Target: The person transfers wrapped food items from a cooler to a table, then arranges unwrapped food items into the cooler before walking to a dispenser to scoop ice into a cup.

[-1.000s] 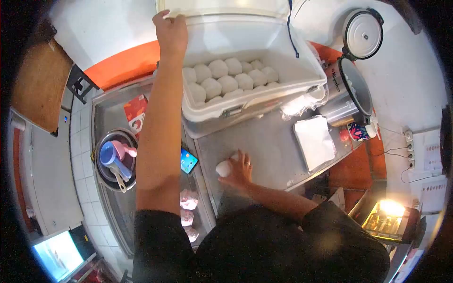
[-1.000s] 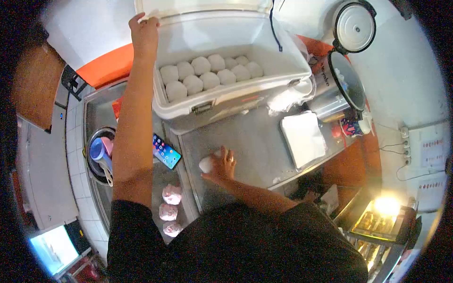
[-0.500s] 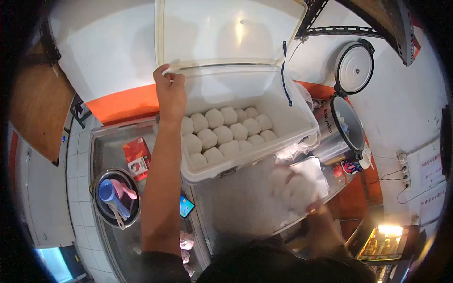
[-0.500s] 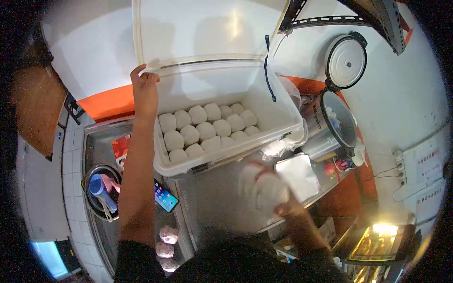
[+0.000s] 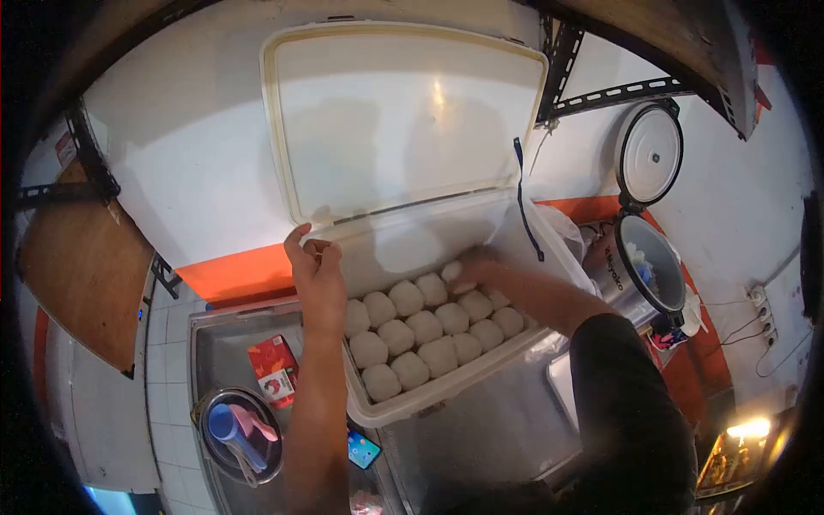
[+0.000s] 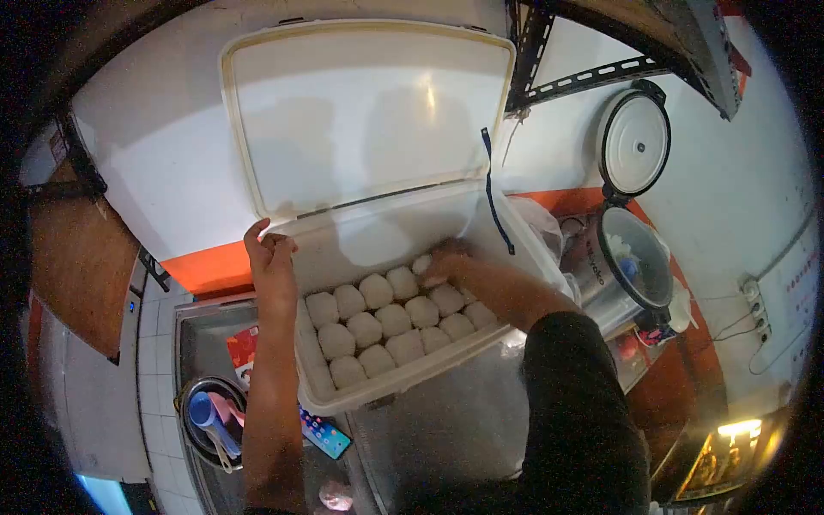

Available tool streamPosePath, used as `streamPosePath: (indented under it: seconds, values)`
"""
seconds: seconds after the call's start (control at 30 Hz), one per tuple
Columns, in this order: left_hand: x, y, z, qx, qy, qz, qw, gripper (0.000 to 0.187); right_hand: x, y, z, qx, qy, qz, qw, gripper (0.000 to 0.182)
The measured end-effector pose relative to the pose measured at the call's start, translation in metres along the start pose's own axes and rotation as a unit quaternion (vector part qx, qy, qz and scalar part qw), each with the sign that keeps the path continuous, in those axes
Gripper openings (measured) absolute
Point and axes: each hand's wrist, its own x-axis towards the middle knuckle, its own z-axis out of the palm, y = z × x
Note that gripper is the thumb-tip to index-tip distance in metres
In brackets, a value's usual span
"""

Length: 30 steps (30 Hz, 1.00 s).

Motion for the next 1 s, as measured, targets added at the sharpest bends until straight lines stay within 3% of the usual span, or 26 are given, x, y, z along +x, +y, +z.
streamPosePath:
  seconds: [0.03,0.13,0.17,0.3,0.37,0.43,0.5,0.57,0.6,0.63,0.7,0.77,0.8,0.83,0.87,0.9,0.97,1.0]
  values:
    - [0.000,0.000,-0.001,0.013,-0.002,0.000,1.000,0.044,-0.005,-0.005,0.001,0.012,-0.027,-0.011,1.000,0.125]
    - [0.001,0.003,-0.001,-0.009,-0.002,-0.022,1.000,0.045,0.024,0.002,0.002,0.021,-0.156,0.001,0.988,0.102]
    - [0.001,0.004,0.000,-0.020,-0.003,-0.026,0.999,0.046,0.028,0.012,-0.005,0.031,-0.120,-0.043,0.991,0.092]
    - [0.004,0.001,0.001,-0.021,0.000,-0.024,0.999,0.046,-0.099,-0.028,-0.181,0.257,0.005,-0.119,0.959,0.048]
    - [0.003,0.000,-0.001,0.026,-0.008,-0.017,0.999,0.046,-0.125,-0.029,-0.213,0.394,0.141,-0.206,0.884,0.039]
    - [0.007,-0.007,0.005,-0.075,-0.005,0.007,0.997,0.041,-0.166,-0.039,-0.254,0.453,0.211,-0.208,0.841,0.032]
    - [0.003,0.002,-0.012,-0.174,0.031,0.045,0.983,0.035,-0.180,-0.038,-0.261,0.514,0.264,-0.282,0.765,0.028]
    - [-0.023,0.038,-0.030,-0.212,0.135,0.073,0.965,0.027,-0.228,-0.059,-0.261,0.527,0.279,-0.281,0.752,0.027]
    - [-0.046,0.049,-0.050,-0.264,0.108,0.084,0.955,0.026,-0.254,-0.079,-0.248,0.557,0.308,-0.281,0.718,0.026]
    - [-0.074,0.057,-0.074,-0.272,0.077,0.145,0.948,0.022,-0.292,-0.103,-0.238,0.618,0.258,-0.294,0.682,0.025]
    - [-0.150,0.059,-0.135,-0.158,0.151,0.150,0.964,0.011,-0.330,-0.114,-0.182,0.599,0.113,-0.400,0.684,0.024]
    - [-0.237,0.044,-0.202,-0.018,0.241,0.115,0.963,0.010,-0.354,-0.145,-0.132,0.553,-0.073,-0.546,0.625,0.023]
    - [-0.285,0.034,-0.231,0.084,0.292,0.056,0.951,0.009,-0.364,-0.167,-0.104,0.540,-0.162,-0.574,0.593,0.023]
    - [-0.332,0.023,-0.259,0.180,0.334,-0.001,0.925,0.008,-0.375,-0.190,-0.068,0.530,-0.199,-0.569,0.596,0.024]
    - [-0.385,0.012,-0.287,0.236,0.347,-0.054,0.906,0.009,-0.386,-0.212,-0.030,0.536,-0.318,-0.447,0.641,0.025]
    - [-0.436,-0.002,-0.307,0.287,0.357,-0.109,0.882,0.011,-0.394,-0.239,0.018,0.530,-0.359,-0.319,0.699,0.032]
    - [-0.513,-0.027,-0.323,0.385,0.319,-0.207,0.841,0.022,-0.388,-0.287,0.121,0.476,-0.269,-0.351,0.760,0.054]
    - [-0.533,-0.026,-0.316,0.454,0.278,-0.258,0.806,0.031,-0.395,-0.313,0.142,0.406,-0.174,-0.418,0.794,0.061]
